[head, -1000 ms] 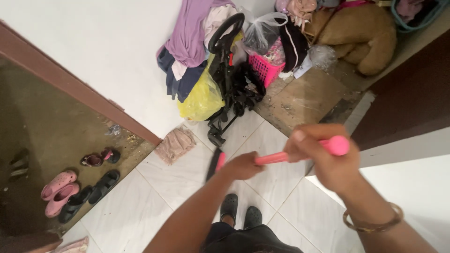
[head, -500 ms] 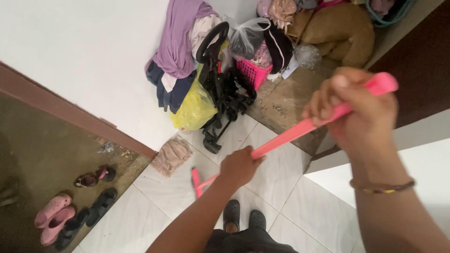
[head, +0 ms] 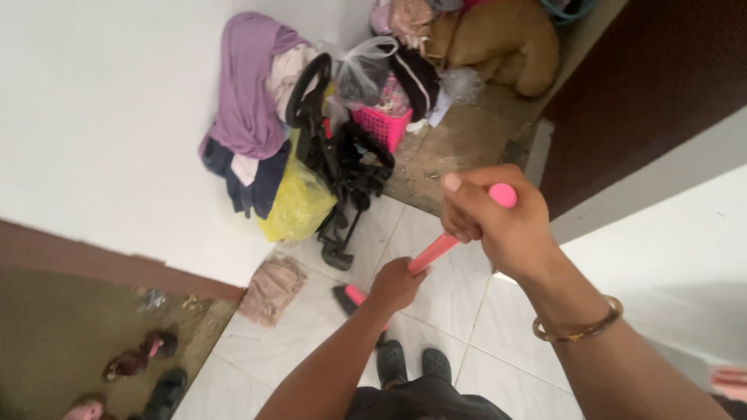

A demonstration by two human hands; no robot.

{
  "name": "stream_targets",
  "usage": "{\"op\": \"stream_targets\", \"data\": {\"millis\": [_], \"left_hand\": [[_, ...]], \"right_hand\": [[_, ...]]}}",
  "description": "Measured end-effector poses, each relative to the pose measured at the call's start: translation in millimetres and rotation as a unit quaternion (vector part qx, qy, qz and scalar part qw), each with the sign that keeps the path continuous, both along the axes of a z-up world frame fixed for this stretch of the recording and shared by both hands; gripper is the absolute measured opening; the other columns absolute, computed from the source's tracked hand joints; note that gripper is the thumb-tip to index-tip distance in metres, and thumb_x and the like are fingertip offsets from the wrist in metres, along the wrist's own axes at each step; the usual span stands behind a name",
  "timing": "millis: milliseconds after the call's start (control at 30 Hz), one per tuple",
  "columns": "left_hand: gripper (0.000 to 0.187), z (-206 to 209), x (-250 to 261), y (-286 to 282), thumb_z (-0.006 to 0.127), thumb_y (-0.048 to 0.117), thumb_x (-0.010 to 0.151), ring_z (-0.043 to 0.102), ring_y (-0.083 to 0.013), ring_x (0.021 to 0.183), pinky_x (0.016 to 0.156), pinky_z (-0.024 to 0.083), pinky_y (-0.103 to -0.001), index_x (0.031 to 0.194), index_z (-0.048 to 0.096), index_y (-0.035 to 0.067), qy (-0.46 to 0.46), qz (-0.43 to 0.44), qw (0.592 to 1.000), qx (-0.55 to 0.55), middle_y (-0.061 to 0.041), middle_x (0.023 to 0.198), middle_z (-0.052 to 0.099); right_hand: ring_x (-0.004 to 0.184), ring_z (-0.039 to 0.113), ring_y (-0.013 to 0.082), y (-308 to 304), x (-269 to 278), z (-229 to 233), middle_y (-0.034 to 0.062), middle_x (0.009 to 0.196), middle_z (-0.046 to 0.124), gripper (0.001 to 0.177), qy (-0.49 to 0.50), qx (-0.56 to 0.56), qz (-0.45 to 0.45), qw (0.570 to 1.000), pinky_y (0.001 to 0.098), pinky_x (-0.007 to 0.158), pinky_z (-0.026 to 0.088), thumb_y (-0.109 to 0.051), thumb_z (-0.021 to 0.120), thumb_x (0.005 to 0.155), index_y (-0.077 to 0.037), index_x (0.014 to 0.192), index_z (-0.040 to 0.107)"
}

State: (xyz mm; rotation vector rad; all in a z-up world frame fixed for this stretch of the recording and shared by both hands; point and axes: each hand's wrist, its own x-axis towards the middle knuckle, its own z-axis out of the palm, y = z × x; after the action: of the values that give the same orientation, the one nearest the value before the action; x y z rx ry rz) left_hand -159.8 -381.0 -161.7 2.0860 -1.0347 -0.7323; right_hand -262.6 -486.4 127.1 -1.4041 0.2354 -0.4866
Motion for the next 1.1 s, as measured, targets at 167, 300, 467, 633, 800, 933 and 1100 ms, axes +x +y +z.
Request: {"op": "stream_targets", "data": {"millis": [167, 300, 467, 633, 800, 933, 1100], "left_hand": [[0.041, 21, -1, -52, 0.063, 0.046, 0.09, 0.069, -0.0435, 0.088, 0.075, 0.054, -0.052, 0.093, 0.068, 0.006, 0.045, 0.017, 0.995, -0.083, -0.021, 0.089, 0.073], [0.04, 120, -5, -61, 0.062, 0.048, 0.097, 0.069, -0.0414, 0.092, 0.083, 0.054, -0.051, 0.098, 0.07, 0.009, 0.001, -0.033, 0.999, 0.019, -0.019, 0.093, 0.075], [0.035, 168, -25, -50, 0.066, 0.039, 0.094, 0.071, -0.0416, 0.091, 0.081, 0.055, -0.052, 0.106, 0.064, 0.006, -0.035, -0.093, 0.995, -0.025, -0.02, 0.094, 0.073], [0.03, 129, -30, -54, 0.064, 0.031, 0.098, 0.07, -0.0458, 0.091, 0.08, 0.056, -0.054, 0.107, 0.059, 0.003, -0.046, -0.116, 0.992, -0.016, -0.023, 0.092, 0.071], [0.021, 37, -4, -84, 0.071, 0.025, 0.093, 0.07, -0.0426, 0.092, 0.08, 0.056, -0.052, 0.096, 0.066, 0.004, -0.041, -0.093, 0.99, -0.099, -0.019, 0.091, 0.073], [0.018, 43, 12, -100, 0.072, 0.025, 0.091, 0.068, -0.041, 0.094, 0.08, 0.055, -0.052, 0.095, 0.071, 0.008, -0.01, -0.069, 0.995, -0.076, -0.019, 0.091, 0.073], [0.029, 25, 33, -126, 0.052, 0.028, 0.1, 0.076, -0.0331, 0.089, 0.077, 0.057, -0.047, 0.089, 0.072, 0.011, 0.039, -0.106, 0.973, -0.199, -0.013, 0.084, 0.078]], "right_hand": [[0.053, 0.048, 0.0124, 10, -2, 27, 0.0045, 0.059, 0.053, 0.038, 0.044, -0.119, -0.052, 0.991, 0.0302, 0.048, 0.048, -0.022, 0.063, 0.1, -0.003, 0.067, 0.057], [0.048, 0.044, 0.0152, -30, -9, 53, 0.0047, 0.057, 0.044, 0.04, -0.062, -0.065, -0.129, 0.988, 0.033, 0.044, 0.039, -0.025, 0.069, 0.102, -0.003, 0.072, 0.053], [0.042, 0.037, 0.0144, -68, -21, 83, 0.0042, 0.053, 0.037, 0.059, -0.091, -0.115, -0.119, 0.982, 0.0341, 0.045, 0.035, -0.044, 0.062, 0.11, -0.008, 0.068, 0.042], [0.048, 0.037, 0.0152, -82, -19, 45, 0.0046, 0.057, 0.038, 0.061, -0.091, -0.062, -0.085, 0.99, 0.0364, 0.053, 0.037, -0.057, 0.056, 0.106, -0.01, 0.069, 0.041], [0.048, 0.05, 0.0185, -56, -9, 13, 0.0088, 0.057, 0.054, 0.06, -0.045, -0.119, 0.009, 0.992, 0.0345, 0.047, 0.043, -0.044, 0.048, 0.104, -0.005, 0.06, 0.052], [0.055, 0.047, 0.0184, -50, -9, -11, 0.0063, 0.06, 0.045, 0.051, -0.014, -0.082, 0.022, 0.996, 0.0352, 0.05, 0.04, -0.033, 0.052, 0.105, -0.004, 0.064, 0.048], [0.063, 0.051, 0.0155, -35, -7, 2, 0.0052, 0.066, 0.05, 0.047, 0.017, -0.263, 0.068, 0.962, 0.0332, 0.06, 0.046, -0.032, 0.048, 0.108, -0.004, 0.071, 0.049]]}}
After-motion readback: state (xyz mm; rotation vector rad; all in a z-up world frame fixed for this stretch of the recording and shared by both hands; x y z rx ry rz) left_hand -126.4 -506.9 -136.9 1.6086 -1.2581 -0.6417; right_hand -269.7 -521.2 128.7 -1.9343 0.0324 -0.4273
